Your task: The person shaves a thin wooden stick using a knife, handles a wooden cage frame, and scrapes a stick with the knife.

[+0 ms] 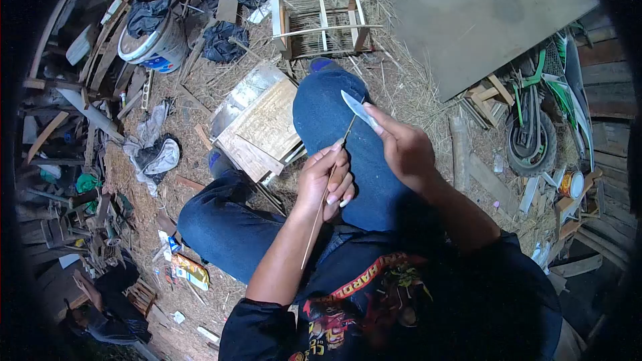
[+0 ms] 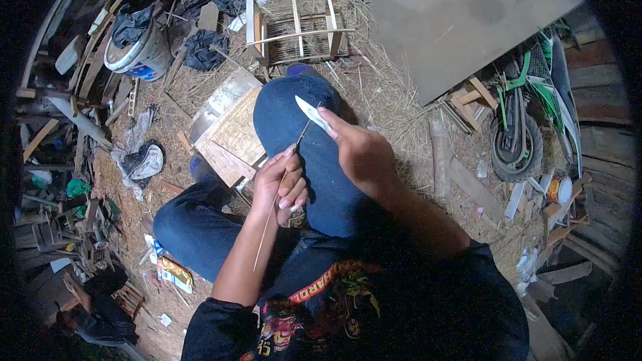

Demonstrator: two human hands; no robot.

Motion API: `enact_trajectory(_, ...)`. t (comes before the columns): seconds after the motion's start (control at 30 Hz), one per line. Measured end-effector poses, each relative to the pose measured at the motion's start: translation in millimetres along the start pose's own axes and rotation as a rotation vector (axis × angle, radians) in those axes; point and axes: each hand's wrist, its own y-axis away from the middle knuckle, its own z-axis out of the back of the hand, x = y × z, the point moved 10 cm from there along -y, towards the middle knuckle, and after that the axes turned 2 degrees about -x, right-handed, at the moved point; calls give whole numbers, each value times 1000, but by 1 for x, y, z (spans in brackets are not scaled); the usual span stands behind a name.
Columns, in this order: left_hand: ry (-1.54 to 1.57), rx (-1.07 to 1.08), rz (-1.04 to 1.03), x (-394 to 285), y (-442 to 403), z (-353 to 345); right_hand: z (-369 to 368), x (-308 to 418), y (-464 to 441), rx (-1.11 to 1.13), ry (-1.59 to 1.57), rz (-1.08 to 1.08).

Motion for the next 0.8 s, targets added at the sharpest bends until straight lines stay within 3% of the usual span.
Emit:
enact_trajectory(0.17,-130,-4,-19,-6,7,8,-11,13,16,39,136,30)
enact_trajectory(0.37,-631,-91,-75,-20,27,25,-5,22,11,-80,149,121)
enact_trajectory(0.5,-783,-102,-190,-24,23,32,-5,35,18,54,199,109)
enact_trajectory(0.53,-784,-101,-190,-24,22,33,-11,37,22,142,249,112)
enact_trajectory(0.63,-850,-129,-220,-28,22,35,-4,27,19,13,254,166)
enact_trajectory(0.8,-898,-116,-243,-30,18,35,-6,32,21,89,281,169)
